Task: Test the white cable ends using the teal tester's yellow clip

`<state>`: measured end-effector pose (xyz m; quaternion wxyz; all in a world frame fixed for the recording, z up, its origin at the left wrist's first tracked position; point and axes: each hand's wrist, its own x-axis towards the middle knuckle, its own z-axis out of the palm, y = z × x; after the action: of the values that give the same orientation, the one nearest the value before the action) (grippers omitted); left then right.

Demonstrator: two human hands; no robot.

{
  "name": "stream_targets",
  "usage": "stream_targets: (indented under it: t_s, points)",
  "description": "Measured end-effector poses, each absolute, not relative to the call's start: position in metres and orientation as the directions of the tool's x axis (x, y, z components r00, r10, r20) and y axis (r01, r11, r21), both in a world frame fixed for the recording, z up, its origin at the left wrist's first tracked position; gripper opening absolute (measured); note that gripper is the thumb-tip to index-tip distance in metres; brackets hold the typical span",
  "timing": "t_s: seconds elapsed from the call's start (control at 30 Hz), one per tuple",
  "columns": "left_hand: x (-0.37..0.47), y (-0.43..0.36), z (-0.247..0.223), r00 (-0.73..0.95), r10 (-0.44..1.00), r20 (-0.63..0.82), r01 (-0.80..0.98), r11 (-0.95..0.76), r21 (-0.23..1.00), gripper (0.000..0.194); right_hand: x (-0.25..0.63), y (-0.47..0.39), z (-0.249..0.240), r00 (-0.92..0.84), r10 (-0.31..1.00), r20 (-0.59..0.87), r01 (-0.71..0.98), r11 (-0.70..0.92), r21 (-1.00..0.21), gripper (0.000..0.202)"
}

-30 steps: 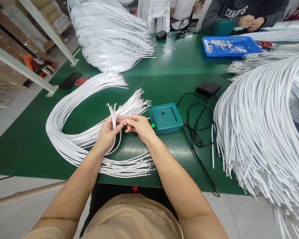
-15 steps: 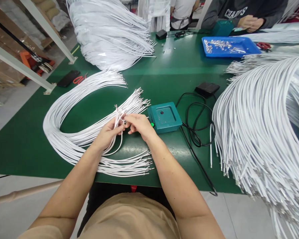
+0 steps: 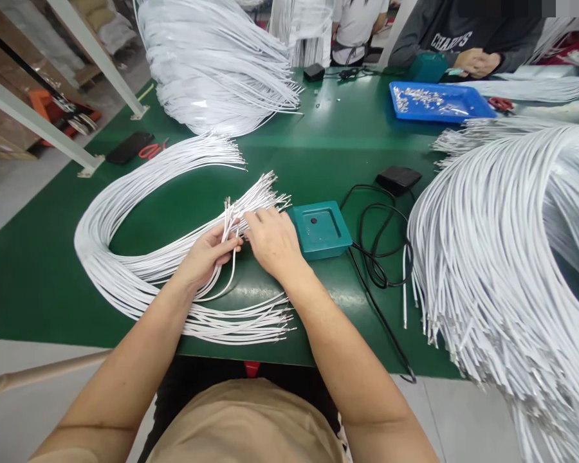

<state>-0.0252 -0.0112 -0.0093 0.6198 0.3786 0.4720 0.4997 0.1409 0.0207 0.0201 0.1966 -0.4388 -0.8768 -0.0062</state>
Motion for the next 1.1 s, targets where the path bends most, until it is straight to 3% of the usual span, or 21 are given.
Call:
stream_targets:
  t_s: [0.13,0.23,0.47,1.1]
  points:
    - [-0.021,-0.009,-0.016,-0.001,0.988,-0.155,-0.112,0.154,0.982,0.053,0.153,0.036,0.022,-0.595,0.777,0.206,0.788,0.614,-0.042,0.014]
    - [-0.021,-0.007,-0.020,-0.024,0.991,-0.132,-0.044,0.131,0.990,0.052,0.156,0.042,0.022,-0.647,0.748,0.144,0.754,0.657,-0.025,0.013]
    - [-0.024,-0.007,-0.024,-0.002,0.997,-0.074,0.058,0.074,0.996,0.046,0.156,0.041,0.020,-0.686,0.713,0.147,0.722,0.692,0.014,0.012]
    - [-0.021,-0.011,-0.019,-0.009,0.987,-0.159,0.260,0.156,0.953,0.051,0.160,0.039,0.021,-0.652,0.738,0.173,0.741,0.669,-0.058,0.015]
